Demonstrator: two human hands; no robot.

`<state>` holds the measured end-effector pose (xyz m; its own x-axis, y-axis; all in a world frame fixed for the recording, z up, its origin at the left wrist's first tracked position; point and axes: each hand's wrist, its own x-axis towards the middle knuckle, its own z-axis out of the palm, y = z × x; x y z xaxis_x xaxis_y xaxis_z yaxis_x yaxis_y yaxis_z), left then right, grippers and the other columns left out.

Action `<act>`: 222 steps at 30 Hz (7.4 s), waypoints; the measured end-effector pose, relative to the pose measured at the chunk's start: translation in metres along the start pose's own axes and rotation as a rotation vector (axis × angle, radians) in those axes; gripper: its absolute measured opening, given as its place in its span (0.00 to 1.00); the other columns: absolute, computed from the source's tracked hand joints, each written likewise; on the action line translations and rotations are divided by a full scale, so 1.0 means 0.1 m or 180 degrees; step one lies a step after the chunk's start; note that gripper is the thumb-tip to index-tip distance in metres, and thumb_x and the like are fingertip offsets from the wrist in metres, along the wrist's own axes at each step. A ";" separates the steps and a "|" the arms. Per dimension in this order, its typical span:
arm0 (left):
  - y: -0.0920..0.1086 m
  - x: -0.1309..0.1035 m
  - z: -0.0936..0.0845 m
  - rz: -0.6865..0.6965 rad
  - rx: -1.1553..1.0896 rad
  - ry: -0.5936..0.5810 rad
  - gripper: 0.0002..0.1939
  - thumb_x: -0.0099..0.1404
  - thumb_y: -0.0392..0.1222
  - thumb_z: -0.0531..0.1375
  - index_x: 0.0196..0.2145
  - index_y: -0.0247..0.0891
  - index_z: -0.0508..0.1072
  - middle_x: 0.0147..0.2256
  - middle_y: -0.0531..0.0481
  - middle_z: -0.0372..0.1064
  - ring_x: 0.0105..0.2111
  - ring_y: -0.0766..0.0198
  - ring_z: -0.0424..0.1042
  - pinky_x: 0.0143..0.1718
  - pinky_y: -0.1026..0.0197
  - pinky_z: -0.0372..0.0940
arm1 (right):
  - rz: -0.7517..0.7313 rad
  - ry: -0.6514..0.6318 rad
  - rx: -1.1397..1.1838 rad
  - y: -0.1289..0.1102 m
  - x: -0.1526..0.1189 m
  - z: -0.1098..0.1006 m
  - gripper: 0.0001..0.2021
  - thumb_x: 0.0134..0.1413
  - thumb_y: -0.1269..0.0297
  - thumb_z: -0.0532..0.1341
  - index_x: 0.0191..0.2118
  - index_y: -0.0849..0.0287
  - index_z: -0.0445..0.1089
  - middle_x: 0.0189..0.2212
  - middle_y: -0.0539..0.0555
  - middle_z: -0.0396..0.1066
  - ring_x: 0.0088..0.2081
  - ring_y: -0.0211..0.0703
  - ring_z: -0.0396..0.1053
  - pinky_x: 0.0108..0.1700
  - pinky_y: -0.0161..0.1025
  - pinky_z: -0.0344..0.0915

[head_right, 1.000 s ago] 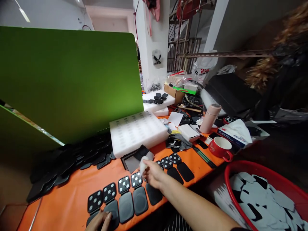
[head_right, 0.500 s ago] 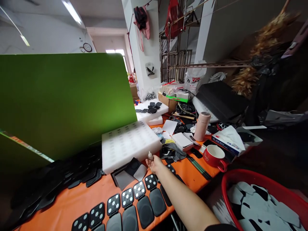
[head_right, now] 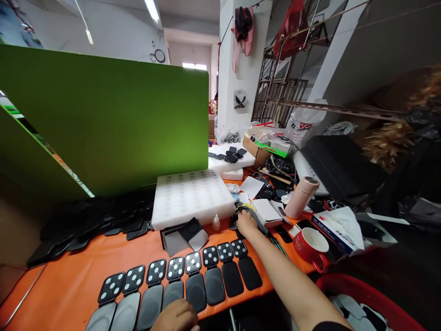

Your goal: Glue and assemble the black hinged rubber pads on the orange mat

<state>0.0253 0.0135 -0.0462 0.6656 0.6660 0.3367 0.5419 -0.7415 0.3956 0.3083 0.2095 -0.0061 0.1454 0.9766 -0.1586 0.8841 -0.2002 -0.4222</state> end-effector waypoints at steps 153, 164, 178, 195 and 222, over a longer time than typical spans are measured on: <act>0.36 0.78 0.68 -0.0215 0.0025 -0.0366 0.25 0.65 0.48 0.52 0.58 0.35 0.59 0.60 0.40 0.54 0.61 0.49 0.51 0.61 0.48 0.46 | 0.0676 -0.0575 0.1443 0.85 -0.43 -0.32 0.15 0.49 0.54 0.60 0.21 0.58 0.61 0.17 0.49 0.65 0.19 0.35 0.60 0.23 0.33 0.56; 0.37 0.80 0.81 -0.0362 0.0449 -0.0615 0.34 0.64 0.53 0.53 0.62 0.34 0.51 0.64 0.33 0.42 0.63 0.44 0.44 0.61 0.48 0.38 | -0.0121 -0.1047 0.2347 0.37 -0.84 0.28 0.16 0.43 0.51 0.62 0.23 0.58 0.59 0.20 0.44 0.58 0.23 0.34 0.57 0.27 0.33 0.57; 0.38 0.83 0.76 -0.0372 0.0396 -0.0665 0.33 0.63 0.52 0.53 0.61 0.32 0.53 0.63 0.31 0.43 0.62 0.43 0.46 0.60 0.48 0.39 | -0.0621 -0.0695 0.0711 0.22 -0.76 0.47 0.15 0.52 0.53 0.52 0.23 0.57 0.62 0.22 0.49 0.66 0.26 0.40 0.62 0.30 0.34 0.53; 0.37 0.81 0.76 -0.0360 0.0331 -0.0626 0.33 0.64 0.51 0.52 0.61 0.33 0.52 0.64 0.33 0.42 0.62 0.46 0.45 0.61 0.48 0.37 | -0.0511 -0.0462 0.0246 0.17 -0.76 0.50 0.14 0.54 0.54 0.51 0.24 0.56 0.63 0.22 0.50 0.67 0.26 0.41 0.63 0.28 0.35 0.52; 0.37 0.83 0.78 -0.0383 0.0360 -0.0687 0.32 0.63 0.50 0.53 0.61 0.33 0.53 0.64 0.34 0.42 0.62 0.45 0.46 0.60 0.48 0.37 | -0.0609 -0.0595 -0.1180 -0.12 -0.71 0.32 0.16 0.56 0.51 0.56 0.30 0.59 0.71 0.34 0.61 0.73 0.36 0.51 0.69 0.34 0.40 0.58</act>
<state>0.1403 0.0346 -0.0701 0.6803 0.7263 0.0982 0.6695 -0.6704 0.3198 0.2732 0.1397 -0.0183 -0.0884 0.9555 -0.2816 0.9915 0.0572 -0.1171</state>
